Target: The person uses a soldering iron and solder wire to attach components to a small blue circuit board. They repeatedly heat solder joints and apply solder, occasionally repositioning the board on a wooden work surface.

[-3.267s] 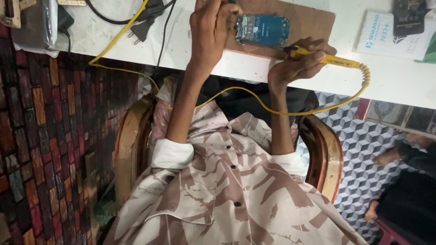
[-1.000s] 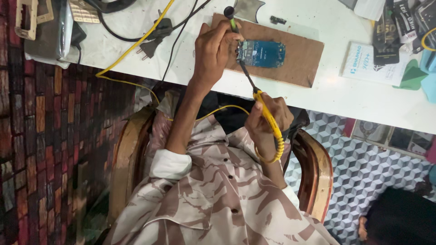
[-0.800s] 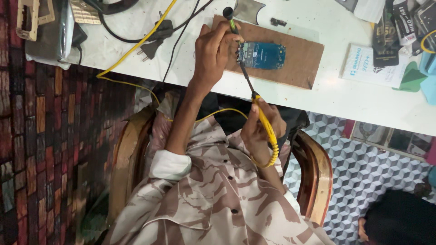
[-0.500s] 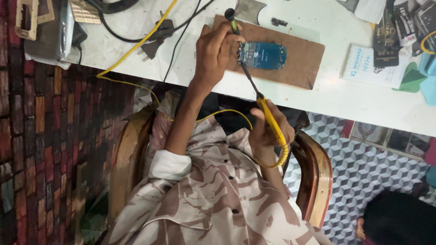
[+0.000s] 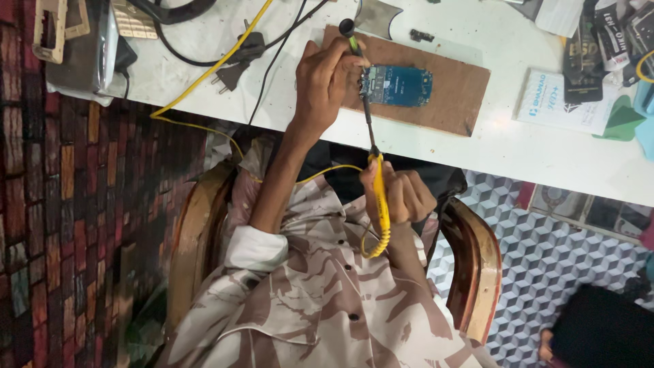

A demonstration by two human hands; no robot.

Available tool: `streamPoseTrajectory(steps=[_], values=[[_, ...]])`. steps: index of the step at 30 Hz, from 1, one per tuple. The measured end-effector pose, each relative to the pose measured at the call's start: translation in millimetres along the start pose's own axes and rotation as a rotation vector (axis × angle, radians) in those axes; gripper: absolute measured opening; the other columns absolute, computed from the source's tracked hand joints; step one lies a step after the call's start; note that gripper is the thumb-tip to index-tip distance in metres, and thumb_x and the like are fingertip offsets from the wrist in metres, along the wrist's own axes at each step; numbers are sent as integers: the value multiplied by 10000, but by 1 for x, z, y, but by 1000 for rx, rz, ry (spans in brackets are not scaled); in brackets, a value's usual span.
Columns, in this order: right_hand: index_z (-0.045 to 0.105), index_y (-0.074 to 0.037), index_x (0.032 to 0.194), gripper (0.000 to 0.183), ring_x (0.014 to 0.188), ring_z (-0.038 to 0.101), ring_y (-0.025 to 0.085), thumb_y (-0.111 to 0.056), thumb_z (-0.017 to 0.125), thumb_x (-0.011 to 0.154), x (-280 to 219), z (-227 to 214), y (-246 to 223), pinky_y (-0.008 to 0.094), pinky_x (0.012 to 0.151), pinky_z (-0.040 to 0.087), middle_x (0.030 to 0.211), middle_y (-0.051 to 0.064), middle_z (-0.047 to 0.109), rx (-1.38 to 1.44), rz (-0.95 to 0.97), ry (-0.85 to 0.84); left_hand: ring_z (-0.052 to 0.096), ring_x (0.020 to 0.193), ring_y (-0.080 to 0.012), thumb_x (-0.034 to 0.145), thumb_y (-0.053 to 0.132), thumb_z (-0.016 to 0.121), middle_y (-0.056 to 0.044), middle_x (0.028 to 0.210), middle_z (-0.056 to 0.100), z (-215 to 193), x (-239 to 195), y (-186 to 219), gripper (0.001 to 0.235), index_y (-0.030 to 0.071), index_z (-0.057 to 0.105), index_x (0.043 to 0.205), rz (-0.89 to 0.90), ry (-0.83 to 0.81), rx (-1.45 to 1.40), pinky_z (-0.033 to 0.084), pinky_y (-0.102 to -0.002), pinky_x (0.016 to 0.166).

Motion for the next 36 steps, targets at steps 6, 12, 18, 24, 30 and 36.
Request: streamPoseTrajectory(steps=[6,12,18,24,30,36], values=[[596,44,735,215,504,523,224,46,750,884,10,2,-2,326,488,415,619,97,561,19,57,18,616,637,-118,1060,34,535,7,889,793,1,2,1,136,68,650,1123,-49,-22,8,354,-336,770],[568,31,716,231,512,521,241,56,723,886,16,1,0,344,504,415,620,113,554,25,175,26,707,759,-128,1079,47,534,-5,953,780,2,1,-2,132,65,643,1153,-77,-14,-77,406,-302,766],[545,19,706,238,526,527,260,65,689,890,19,4,1,365,525,420,627,133,551,45,265,44,617,604,-152,1035,38,581,-6,874,792,-1,2,1,100,43,662,1093,-29,-3,35,354,-355,745],[587,20,780,213,541,581,226,35,718,948,22,13,-9,344,542,461,660,124,601,99,293,43,712,764,-164,1038,43,572,1,919,782,0,3,2,94,60,655,1080,-10,-11,37,370,-337,776],[610,43,822,206,532,589,197,4,759,958,38,2,-14,318,538,459,665,121,617,115,290,-18,741,795,-141,1028,15,536,0,929,787,2,1,0,147,60,655,1101,-33,-16,21,384,-335,762],[641,65,874,204,532,615,153,-31,797,964,53,-19,-19,284,535,461,674,114,640,194,491,-158,742,800,-160,1038,37,553,-10,935,796,1,-3,-1,135,44,660,1120,22,-5,37,383,-349,745]])
Point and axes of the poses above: each hand's wrist, its own x-axis towards the middle knuckle, its own z-axis out of the palm, y = z × x, the point moved 3 cm from there along x, towards the middle knuckle
